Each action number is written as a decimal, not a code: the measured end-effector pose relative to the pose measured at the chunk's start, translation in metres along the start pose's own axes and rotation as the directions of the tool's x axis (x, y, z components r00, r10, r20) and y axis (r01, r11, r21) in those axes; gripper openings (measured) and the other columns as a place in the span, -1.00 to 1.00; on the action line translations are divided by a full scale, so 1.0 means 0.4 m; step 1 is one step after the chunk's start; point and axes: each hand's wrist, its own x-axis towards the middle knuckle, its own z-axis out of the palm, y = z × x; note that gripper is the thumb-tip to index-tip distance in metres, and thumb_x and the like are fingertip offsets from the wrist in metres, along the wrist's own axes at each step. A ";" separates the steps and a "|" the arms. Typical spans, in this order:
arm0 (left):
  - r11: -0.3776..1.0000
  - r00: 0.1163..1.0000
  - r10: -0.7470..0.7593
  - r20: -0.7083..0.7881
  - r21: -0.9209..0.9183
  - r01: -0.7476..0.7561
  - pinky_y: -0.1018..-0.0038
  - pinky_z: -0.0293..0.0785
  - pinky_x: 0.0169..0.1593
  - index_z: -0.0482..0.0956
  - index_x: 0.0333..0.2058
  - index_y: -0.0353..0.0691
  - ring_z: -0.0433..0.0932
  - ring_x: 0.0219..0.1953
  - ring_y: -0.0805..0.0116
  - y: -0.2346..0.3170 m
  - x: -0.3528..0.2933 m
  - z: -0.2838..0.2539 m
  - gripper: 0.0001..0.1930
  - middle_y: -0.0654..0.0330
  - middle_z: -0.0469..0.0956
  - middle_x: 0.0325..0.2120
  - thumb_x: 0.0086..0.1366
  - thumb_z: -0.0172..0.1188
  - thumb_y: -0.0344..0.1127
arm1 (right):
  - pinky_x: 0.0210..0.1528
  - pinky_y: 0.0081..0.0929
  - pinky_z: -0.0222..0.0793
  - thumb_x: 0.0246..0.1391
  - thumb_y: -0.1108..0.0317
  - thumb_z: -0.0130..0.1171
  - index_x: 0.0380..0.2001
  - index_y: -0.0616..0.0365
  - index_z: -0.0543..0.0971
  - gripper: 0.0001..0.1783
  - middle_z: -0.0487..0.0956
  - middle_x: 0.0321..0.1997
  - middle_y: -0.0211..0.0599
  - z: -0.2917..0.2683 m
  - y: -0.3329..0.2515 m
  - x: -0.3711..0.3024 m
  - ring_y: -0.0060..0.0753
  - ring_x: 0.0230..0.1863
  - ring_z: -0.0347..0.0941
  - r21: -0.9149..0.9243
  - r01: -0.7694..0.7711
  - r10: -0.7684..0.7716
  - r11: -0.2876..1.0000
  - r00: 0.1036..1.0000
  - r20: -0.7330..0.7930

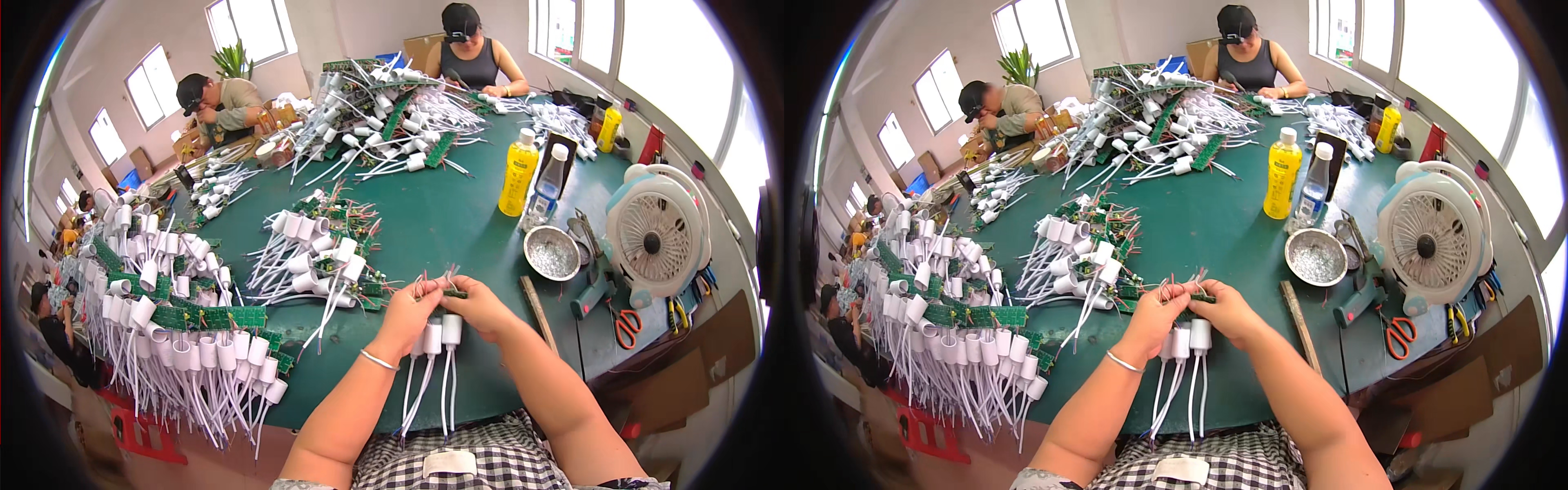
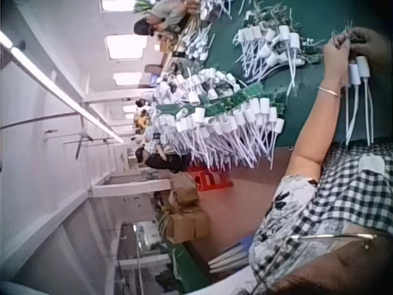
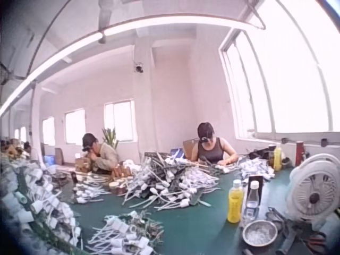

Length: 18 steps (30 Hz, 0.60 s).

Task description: The person assembles electronic lighting components by hand, organizing wiring harnesses and circuit boards into plastic housings to form electronic strips on an assembly table.

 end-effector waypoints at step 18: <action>0.748 0.957 0.231 -0.177 0.662 -0.058 0.49 0.40 -0.12 0.48 -0.09 -0.38 0.53 -0.20 0.38 -0.010 -0.019 0.008 -0.69 0.08 0.58 -0.26 0.34 -0.08 -0.29 | -0.25 -0.38 0.38 -0.08 0.31 0.18 -0.22 0.26 0.55 -0.67 0.59 -0.42 -0.06 0.059 -0.027 0.031 -0.26 -0.38 0.52 -0.605 0.074 -0.126 0.793 0.991 -0.045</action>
